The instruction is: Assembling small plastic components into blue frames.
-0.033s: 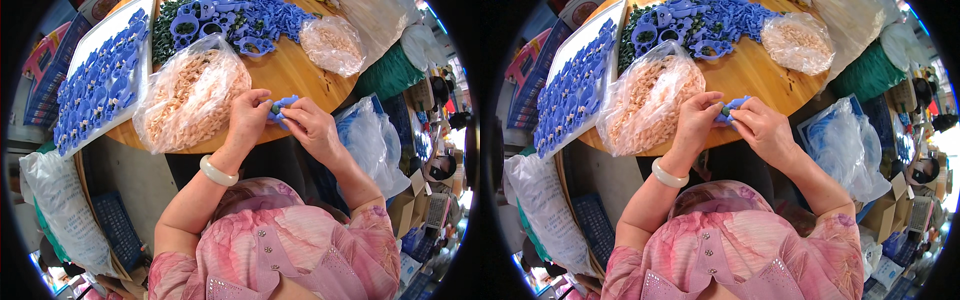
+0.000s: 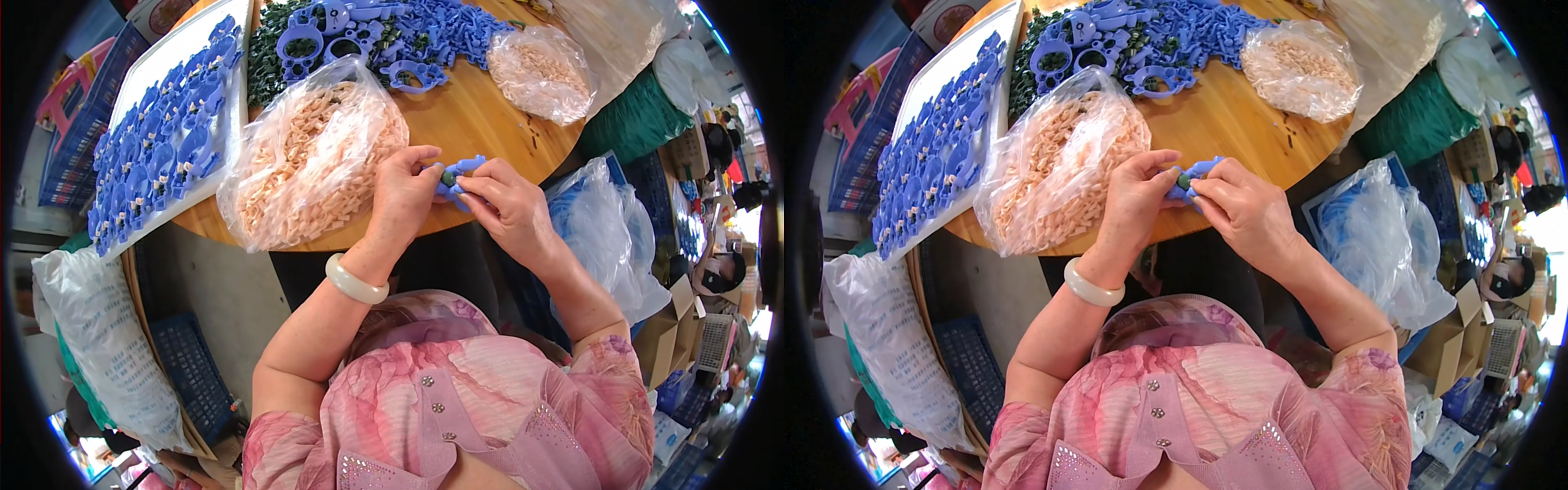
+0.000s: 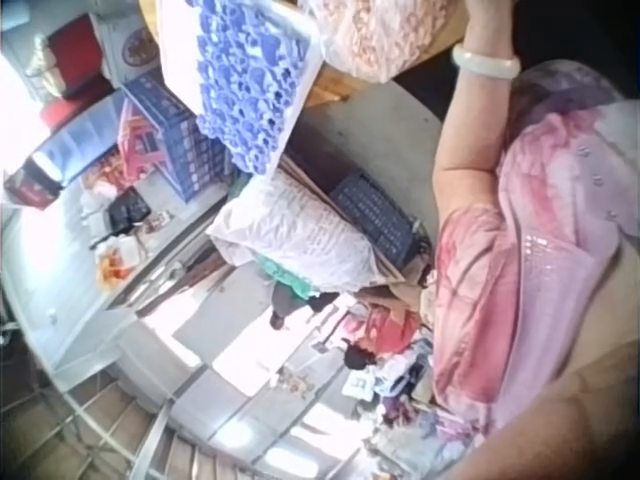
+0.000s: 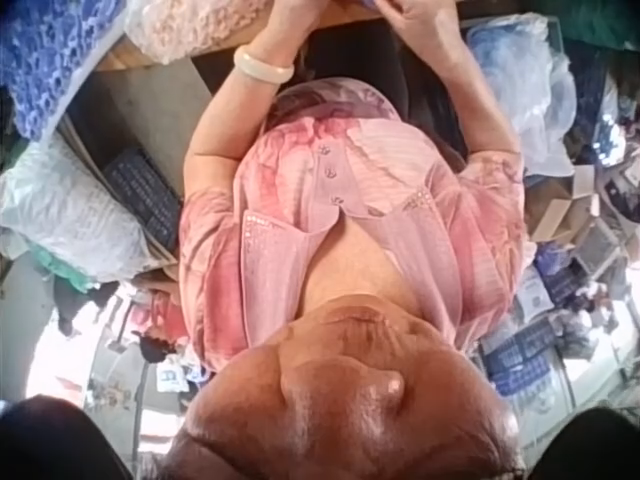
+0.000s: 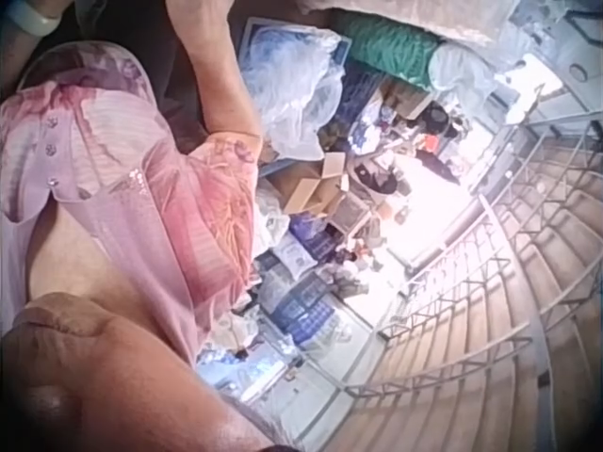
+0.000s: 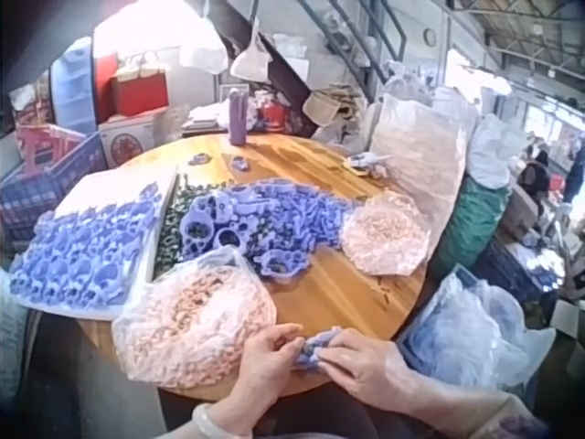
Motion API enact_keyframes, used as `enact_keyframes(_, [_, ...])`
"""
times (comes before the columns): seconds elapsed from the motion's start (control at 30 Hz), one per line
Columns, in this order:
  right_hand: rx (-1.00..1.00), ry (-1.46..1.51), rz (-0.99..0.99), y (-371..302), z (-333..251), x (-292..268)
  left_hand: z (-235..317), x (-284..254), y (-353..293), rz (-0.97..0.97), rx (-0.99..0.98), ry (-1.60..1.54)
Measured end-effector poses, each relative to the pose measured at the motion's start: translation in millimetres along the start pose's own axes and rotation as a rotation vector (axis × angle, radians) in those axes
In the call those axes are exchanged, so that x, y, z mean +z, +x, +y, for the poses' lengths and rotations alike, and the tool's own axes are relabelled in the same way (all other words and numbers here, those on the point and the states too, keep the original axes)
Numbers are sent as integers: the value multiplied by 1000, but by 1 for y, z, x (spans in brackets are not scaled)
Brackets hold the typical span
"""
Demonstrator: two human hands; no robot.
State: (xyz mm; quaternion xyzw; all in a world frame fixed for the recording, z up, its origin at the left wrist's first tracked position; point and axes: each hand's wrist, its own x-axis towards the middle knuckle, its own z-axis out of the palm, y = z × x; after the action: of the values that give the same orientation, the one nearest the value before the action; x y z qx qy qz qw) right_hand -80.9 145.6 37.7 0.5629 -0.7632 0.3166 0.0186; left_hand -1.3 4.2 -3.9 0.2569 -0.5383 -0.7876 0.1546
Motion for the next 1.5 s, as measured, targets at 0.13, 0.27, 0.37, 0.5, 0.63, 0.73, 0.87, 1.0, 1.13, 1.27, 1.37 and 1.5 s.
enact_keyframes(0.13, [11, 30, 3, -3, 3, 2, 0, 0, -2, -2, 3, -17])
enact_keyframes(0.27, [156, 222, 71, -6, 1, -14, -1, -3, -3, -9, 15, -68])
enact_keyframes(0.37, [198, 278, 281, -9, 27, -17, 6, -1, -9, -22, 13, -91])
enact_keyframes(0.5, [427, 639, 106, -17, 39, -12, 11, 1, -18, -34, 121, -80])
enact_keyframes(0.63, [473, 780, -60, -16, 34, -17, 22, 2, -27, -67, 220, -9])
enact_keyframes(0.73, [376, 682, -5, -16, 35, -14, 26, -3, -29, -68, 365, 161])
enact_keyframes(0.87, [201, 622, 149, -7, 35, -10, 44, -7, -39, -153, 498, 308])
enact_keyframes(1.0, [-101, 370, 240, 12, 32, -16, 55, -15, -41, -119, 561, 511])
enact_keyframes(1.13, [-300, 204, 291, 31, 30, -17, 68, -20, -41, -69, 634, 722])
enact_keyframes(1.27, [-404, 162, 338, 51, 27, -11, 89, -30, -43, -42, 674, 813])
enact_keyframes(1.37, [-372, 180, 391, 61, 23, -5, 103, -39, -47, -27, 711, 835])
enact_keyframes(1.5, [-108, 311, 285, 65, 42, 5, 133, -67, -43, 109, 850, 955])
